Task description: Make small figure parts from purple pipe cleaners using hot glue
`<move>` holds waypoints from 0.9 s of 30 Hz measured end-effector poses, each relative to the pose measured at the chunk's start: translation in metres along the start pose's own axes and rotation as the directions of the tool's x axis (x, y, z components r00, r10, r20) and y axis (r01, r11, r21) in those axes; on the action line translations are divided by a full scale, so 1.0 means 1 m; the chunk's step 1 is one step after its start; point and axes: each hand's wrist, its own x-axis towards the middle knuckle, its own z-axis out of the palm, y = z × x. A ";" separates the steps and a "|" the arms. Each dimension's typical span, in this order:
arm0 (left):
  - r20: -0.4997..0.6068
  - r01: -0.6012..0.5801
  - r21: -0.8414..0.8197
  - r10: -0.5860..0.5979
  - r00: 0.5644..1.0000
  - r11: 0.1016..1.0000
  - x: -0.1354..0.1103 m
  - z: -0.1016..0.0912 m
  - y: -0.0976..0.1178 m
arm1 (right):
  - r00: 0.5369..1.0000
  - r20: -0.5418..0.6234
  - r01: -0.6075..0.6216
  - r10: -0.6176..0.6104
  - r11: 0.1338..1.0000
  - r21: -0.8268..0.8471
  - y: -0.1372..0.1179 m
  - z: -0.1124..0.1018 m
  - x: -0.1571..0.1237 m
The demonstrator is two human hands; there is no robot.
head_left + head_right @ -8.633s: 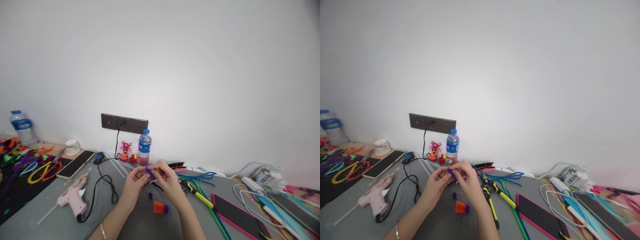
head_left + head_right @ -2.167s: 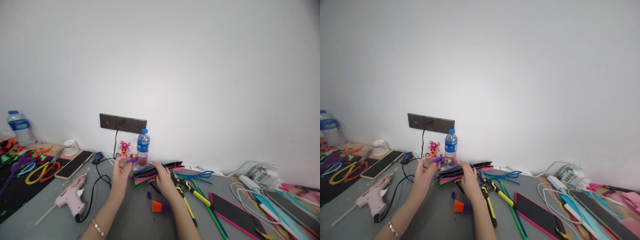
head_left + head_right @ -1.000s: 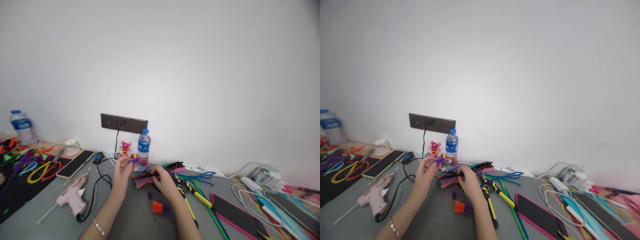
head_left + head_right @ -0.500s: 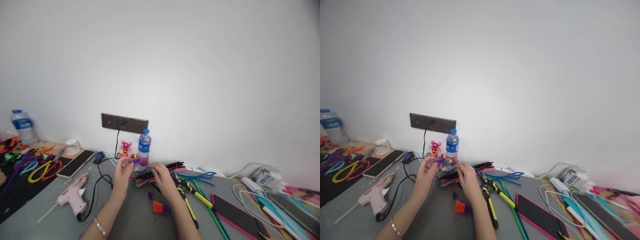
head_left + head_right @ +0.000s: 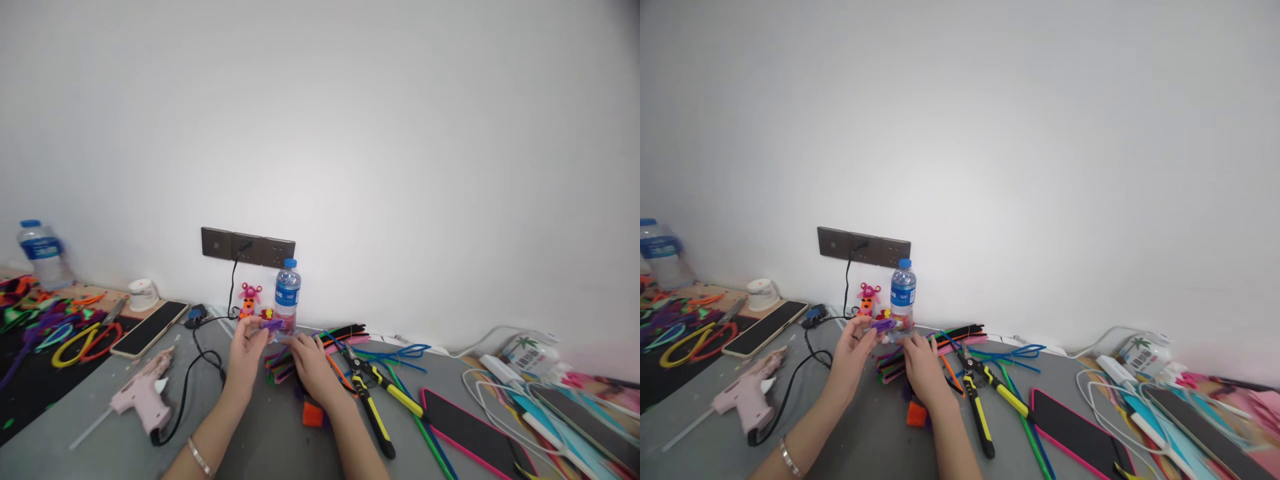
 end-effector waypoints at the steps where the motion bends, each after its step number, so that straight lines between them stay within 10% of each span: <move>1: -0.002 -0.002 0.001 0.002 1.000 1.000 0.000 0.000 0.000 | 1.000 -0.005 -0.002 0.002 1.000 -0.018 0.000 0.001 0.000; 12: 0.014 0.009 0.013 -0.009 1.000 1.000 -0.001 0.000 -0.001 | 0.999 -0.015 -0.048 0.047 0.994 -0.095 0.002 0.005 0.000; 22: 0.087 0.020 0.066 -0.026 0.996 0.998 -0.001 0.001 0.002 | 0.974 -0.176 -0.085 0.141 0.953 0.292 0.006 -0.025 -0.001; 27: 0.228 -0.049 0.163 0.011 0.974 0.985 -0.003 0.002 0.002 | 1.000 -0.023 0.002 0.017 0.766 0.643 -0.011 -0.043 0.000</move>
